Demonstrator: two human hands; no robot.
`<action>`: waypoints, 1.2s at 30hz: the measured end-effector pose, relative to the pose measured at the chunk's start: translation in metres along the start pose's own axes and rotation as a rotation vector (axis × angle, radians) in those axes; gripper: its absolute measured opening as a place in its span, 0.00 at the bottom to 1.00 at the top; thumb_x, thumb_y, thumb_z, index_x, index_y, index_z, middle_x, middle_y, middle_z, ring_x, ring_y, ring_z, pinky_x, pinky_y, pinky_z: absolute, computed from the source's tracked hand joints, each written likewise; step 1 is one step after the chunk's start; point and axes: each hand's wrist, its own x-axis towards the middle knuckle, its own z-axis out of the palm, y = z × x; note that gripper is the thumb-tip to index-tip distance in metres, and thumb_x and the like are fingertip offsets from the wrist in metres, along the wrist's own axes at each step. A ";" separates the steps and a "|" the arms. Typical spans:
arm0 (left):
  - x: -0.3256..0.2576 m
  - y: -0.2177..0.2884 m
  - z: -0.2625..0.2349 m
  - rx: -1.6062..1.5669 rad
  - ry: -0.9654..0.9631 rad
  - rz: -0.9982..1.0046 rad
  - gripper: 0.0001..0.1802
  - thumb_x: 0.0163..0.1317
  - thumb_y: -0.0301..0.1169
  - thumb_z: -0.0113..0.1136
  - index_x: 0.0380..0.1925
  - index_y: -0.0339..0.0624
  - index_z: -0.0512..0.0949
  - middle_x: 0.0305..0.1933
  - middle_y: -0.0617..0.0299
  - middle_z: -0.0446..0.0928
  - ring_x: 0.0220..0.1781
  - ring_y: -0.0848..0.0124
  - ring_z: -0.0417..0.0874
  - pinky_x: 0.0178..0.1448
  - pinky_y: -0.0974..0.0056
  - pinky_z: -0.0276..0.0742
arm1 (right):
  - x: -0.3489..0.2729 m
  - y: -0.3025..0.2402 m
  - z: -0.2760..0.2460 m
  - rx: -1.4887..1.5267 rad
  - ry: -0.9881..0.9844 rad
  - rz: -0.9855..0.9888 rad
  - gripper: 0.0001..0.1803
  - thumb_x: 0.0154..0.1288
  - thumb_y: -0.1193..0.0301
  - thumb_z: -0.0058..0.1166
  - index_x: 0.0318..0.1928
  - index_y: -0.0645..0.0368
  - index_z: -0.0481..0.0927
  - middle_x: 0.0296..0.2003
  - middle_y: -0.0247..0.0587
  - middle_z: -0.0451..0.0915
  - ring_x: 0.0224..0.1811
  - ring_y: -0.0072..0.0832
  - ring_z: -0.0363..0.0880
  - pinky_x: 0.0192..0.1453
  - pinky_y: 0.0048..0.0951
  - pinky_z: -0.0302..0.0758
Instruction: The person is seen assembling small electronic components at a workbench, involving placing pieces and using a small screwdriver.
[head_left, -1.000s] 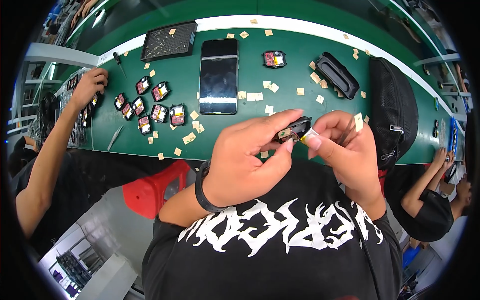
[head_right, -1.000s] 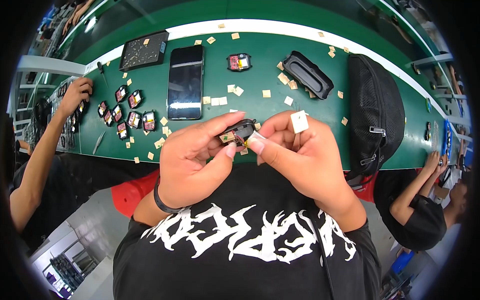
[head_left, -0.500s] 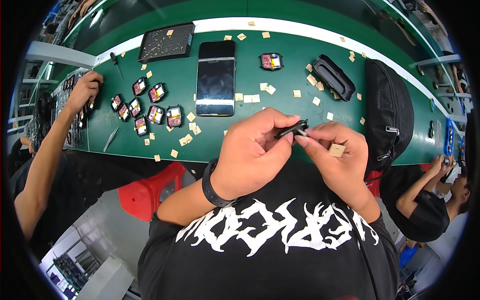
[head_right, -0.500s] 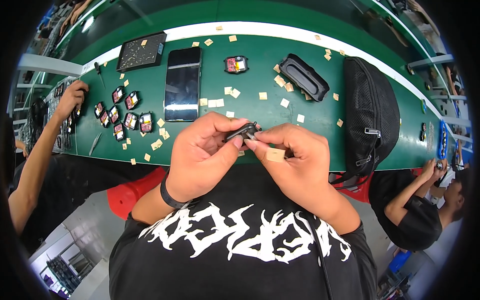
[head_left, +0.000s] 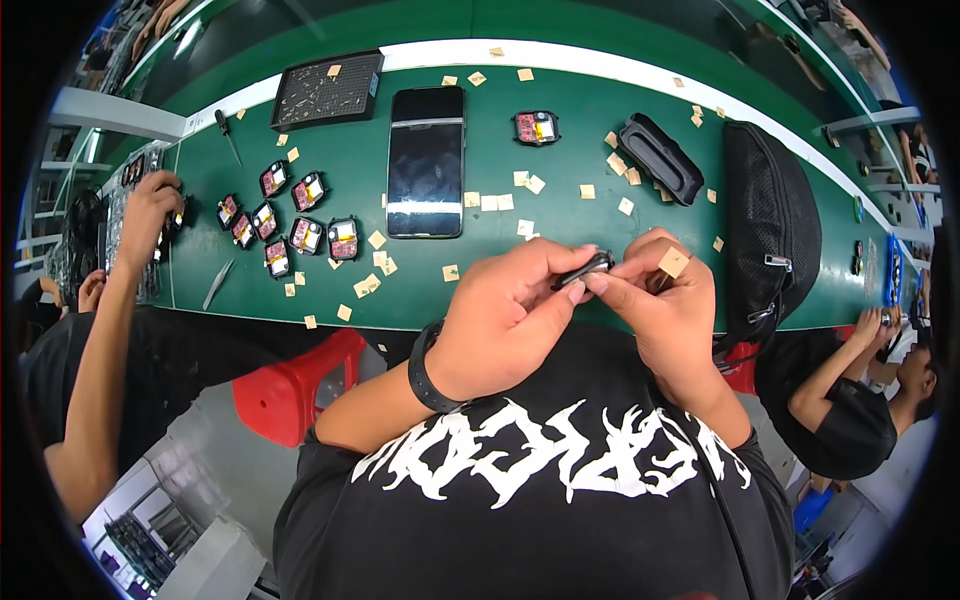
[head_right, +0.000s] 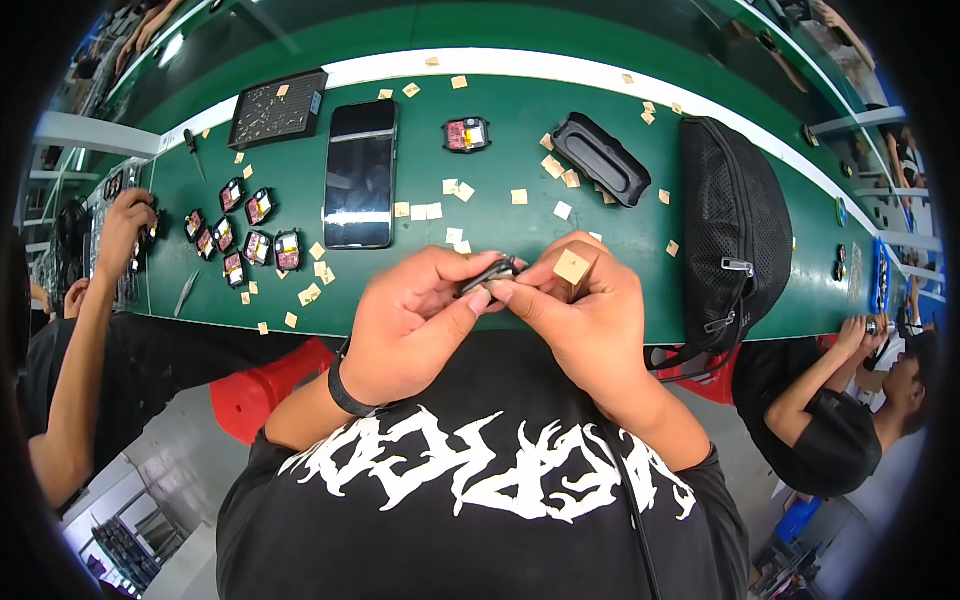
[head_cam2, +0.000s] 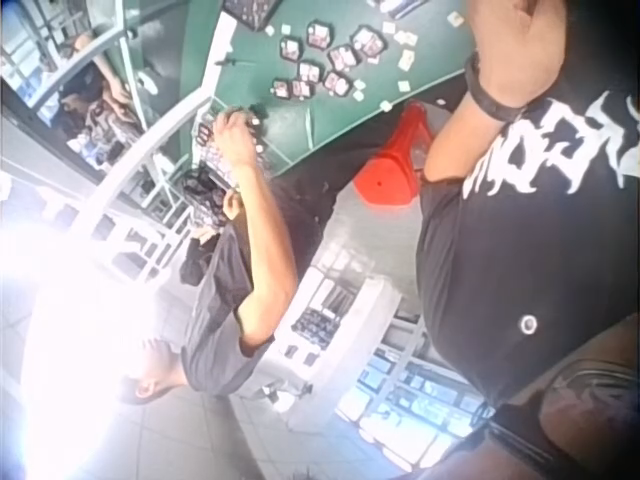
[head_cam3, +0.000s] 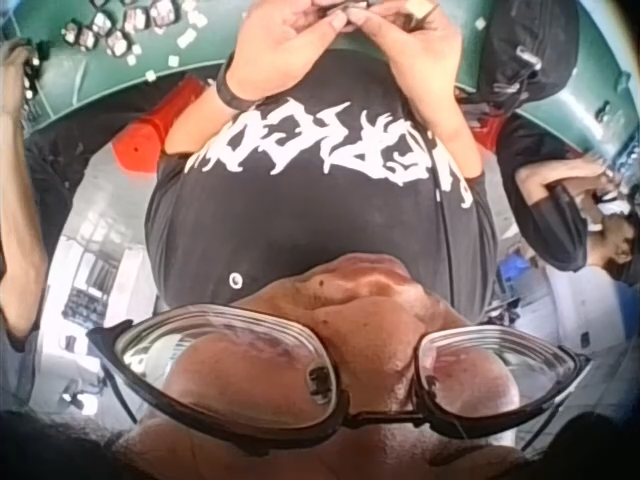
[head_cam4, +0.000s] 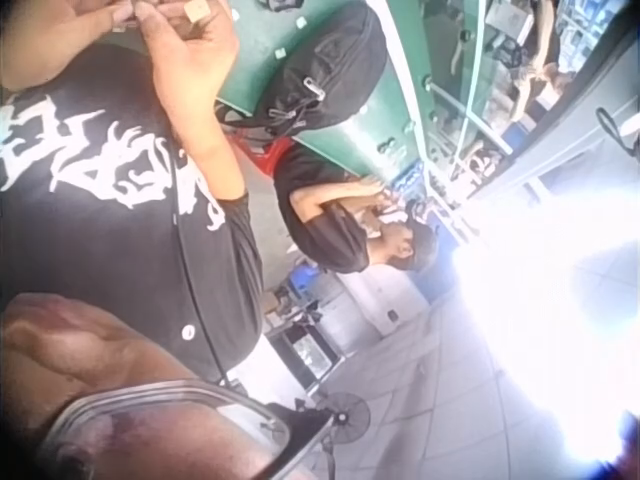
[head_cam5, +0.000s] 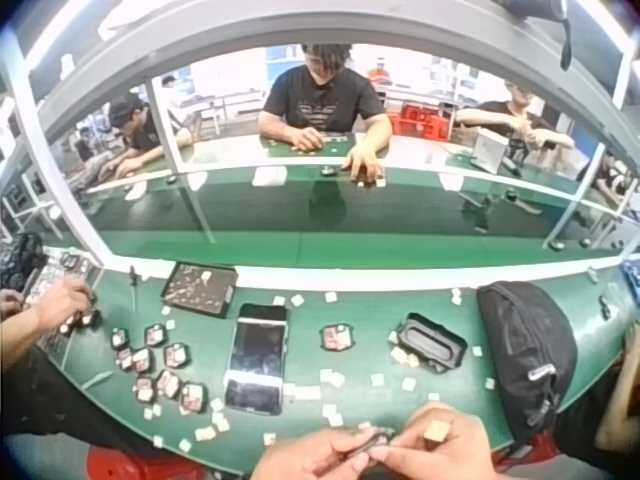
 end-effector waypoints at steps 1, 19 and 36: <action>-0.001 -0.001 -0.001 0.017 -0.042 0.022 0.17 0.73 0.17 0.50 0.61 0.28 0.71 0.60 0.51 0.77 0.63 0.68 0.79 0.68 0.62 0.77 | 0.001 -0.002 0.000 0.000 0.003 0.001 0.09 0.58 0.78 0.73 0.33 0.64 0.82 0.28 0.26 0.73 0.27 0.09 0.68 0.30 0.16 0.67; -0.001 0.014 -0.004 -0.273 -0.025 -0.062 0.22 0.71 0.16 0.49 0.65 0.28 0.66 0.64 0.47 0.75 0.67 0.61 0.78 0.71 0.56 0.76 | 0.003 -0.003 -0.017 -0.865 -0.203 -0.783 0.29 0.51 0.65 0.76 0.56 0.53 0.85 0.19 0.30 0.67 0.17 0.28 0.66 0.21 0.30 0.65; -0.010 0.026 -0.002 -0.285 -0.029 -0.027 0.26 0.72 0.24 0.42 0.69 0.27 0.62 0.70 0.35 0.68 0.73 0.54 0.72 0.74 0.53 0.70 | 0.002 -0.005 -0.011 -0.384 -0.527 -0.796 0.14 0.50 0.73 0.76 0.39 0.51 0.87 0.19 0.28 0.67 0.18 0.26 0.70 0.21 0.30 0.67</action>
